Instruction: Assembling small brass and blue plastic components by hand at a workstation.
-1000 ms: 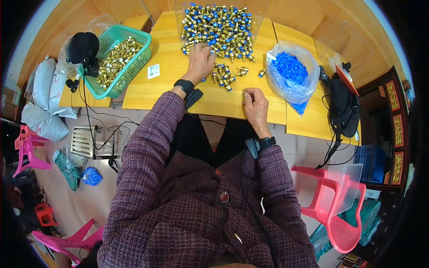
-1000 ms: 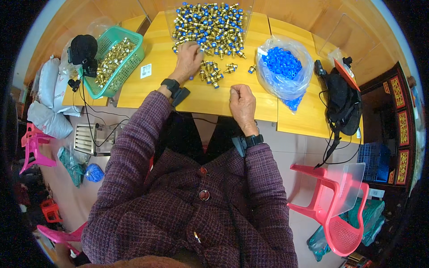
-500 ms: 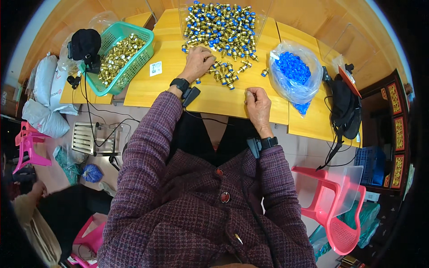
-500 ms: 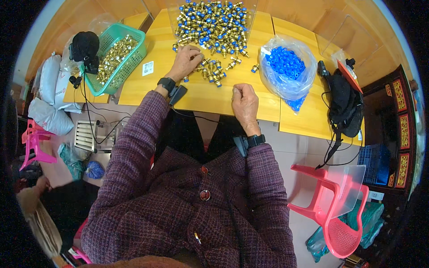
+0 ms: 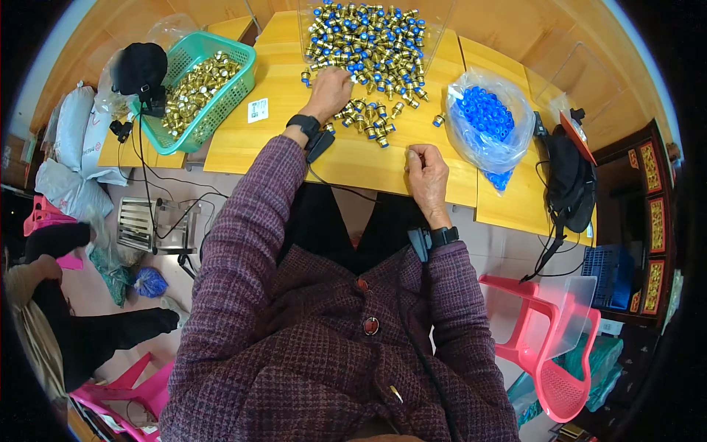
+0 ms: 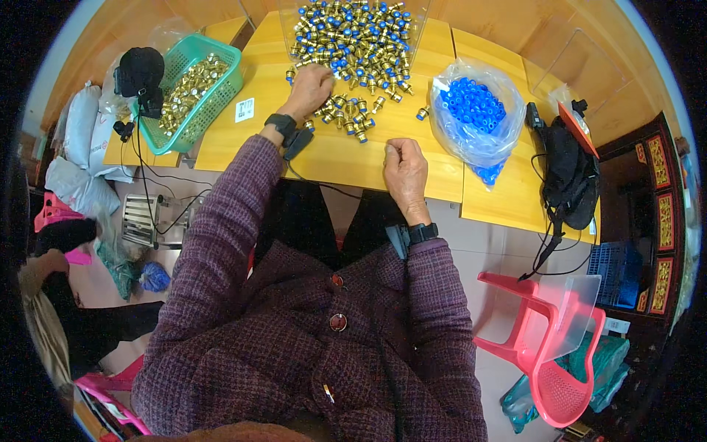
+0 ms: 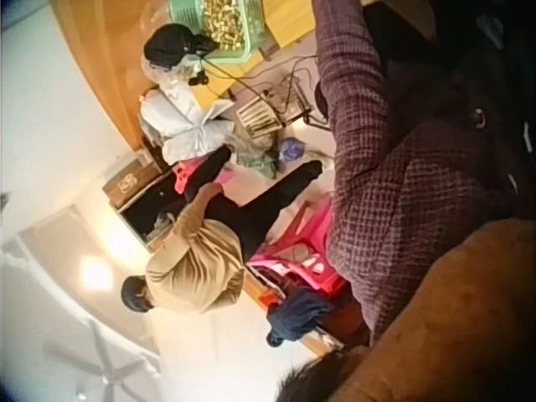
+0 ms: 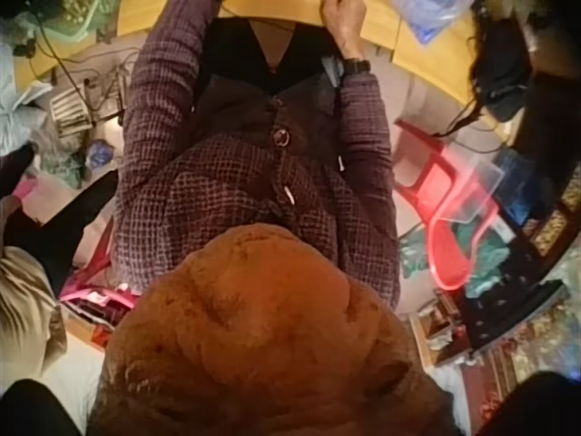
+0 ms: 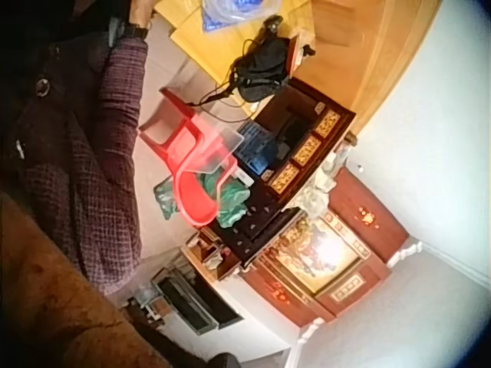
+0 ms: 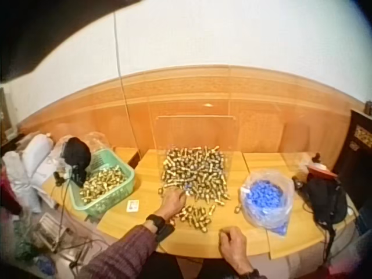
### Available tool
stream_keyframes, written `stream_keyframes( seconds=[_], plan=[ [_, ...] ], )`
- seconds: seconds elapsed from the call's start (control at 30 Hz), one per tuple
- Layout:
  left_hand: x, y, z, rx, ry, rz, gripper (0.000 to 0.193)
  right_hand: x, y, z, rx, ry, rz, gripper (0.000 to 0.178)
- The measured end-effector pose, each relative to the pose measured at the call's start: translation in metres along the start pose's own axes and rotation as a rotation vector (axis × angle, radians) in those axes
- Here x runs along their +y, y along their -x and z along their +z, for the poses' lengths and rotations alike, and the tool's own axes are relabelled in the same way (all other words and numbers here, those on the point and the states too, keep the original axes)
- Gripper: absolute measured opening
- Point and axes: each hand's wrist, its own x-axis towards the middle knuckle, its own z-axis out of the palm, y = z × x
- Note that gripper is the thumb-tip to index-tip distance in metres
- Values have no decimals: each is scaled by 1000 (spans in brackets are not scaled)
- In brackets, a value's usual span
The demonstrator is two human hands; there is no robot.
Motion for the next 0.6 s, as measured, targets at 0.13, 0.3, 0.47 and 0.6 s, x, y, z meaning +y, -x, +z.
stream_keyframes(
  seconds=[0.13, 0.3, 0.47, 0.6],
  plan=[
    [4, -8, 13, -53, -193, -82, 23, 6, 0, 0, 21, 27, -51, 6],
    [24, -17, 10, -233, -215, -274, 32, 8, 1, -2, 29, 44, -54, 6],
    [20, -15, 7, -207, -176, -236, 35, 8, 1, -2, 24, 48, -61, 6],
    [10, -12, 9, -162, -151, -140, 32, 6, 0, -1, 23, 61, -63, 6]
  ],
)
